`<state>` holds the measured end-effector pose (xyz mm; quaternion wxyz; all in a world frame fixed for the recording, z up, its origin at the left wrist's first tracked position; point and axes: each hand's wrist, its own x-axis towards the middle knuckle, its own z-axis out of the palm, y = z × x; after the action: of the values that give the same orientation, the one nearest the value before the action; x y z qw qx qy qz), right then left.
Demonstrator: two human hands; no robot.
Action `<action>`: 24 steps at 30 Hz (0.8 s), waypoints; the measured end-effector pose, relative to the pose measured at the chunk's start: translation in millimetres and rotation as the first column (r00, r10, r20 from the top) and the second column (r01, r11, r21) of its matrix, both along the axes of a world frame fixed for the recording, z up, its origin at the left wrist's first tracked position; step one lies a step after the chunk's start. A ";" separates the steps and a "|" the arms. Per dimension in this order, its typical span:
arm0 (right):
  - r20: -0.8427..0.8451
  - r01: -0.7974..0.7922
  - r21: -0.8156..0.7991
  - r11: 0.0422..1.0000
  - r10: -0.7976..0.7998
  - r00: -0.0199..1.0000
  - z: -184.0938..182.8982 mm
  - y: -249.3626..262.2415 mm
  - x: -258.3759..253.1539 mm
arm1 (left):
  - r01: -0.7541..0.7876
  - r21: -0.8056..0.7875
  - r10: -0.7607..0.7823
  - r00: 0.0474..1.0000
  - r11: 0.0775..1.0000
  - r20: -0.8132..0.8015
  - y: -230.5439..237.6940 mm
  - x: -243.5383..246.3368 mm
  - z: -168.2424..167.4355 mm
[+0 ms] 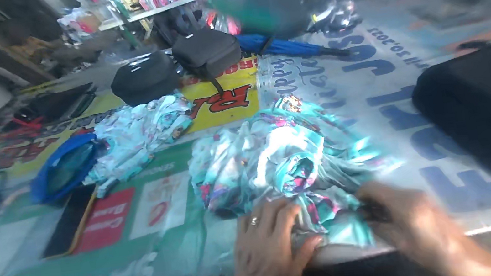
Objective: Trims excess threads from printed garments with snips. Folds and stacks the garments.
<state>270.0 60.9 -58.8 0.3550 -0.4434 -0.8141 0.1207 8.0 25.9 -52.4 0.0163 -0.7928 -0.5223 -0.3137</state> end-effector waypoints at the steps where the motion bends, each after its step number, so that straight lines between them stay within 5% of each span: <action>1: 0.034 0.070 0.018 0.997 -0.071 0.997 1.8 6.4 9.0 | -0.029 0.031 0.032 0.993 0.999 -0.115 0.4 -3.4 -4.5; 6: 0.027 0.292 0.036 0.956 -0.293 0.956 29.1 47.2 29.4 | -0.014 0.130 0.031 0.991 0.991 -0.131 2.0 55.6 -15.0; 10: -0.100 0.186 0.079 0.979 -0.178 0.979 75.4 48.1 -4.9 | 0.083 0.236 -0.073 0.996 0.968 -0.050 8.5 118.4 -18.8; 13: 0.095 0.068 -0.076 0.995 -0.060 0.994 76.4 46.9 -38.8 | 0.245 0.222 -0.227 0.968 0.944 -0.105 -6.2 131.9 -21.0; 15: 0.192 0.050 -0.137 0.989 -0.023 0.981 62.8 53.5 -40.1 | 0.334 0.125 -0.313 0.936 0.934 -0.159 -20.3 120.3 -18.9; 19: 0.061 0.114 -0.076 0.991 -0.110 0.992 42.8 39.0 15.5 | 0.338 0.163 -0.334 0.941 0.927 -0.053 -46.8 58.2 4.3; 24: 0.380 0.258 -0.259 0.931 -0.147 0.913 42.6 -4.0 98.6 | 0.079 0.322 -0.073 0.997 0.943 -0.030 -31.6 -28.7 12.6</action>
<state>368.6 56.8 -16.2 0.1409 -0.5899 -0.7853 0.1245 -20.7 -5.8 -39.8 0.1384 -0.8018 -0.4327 -0.3883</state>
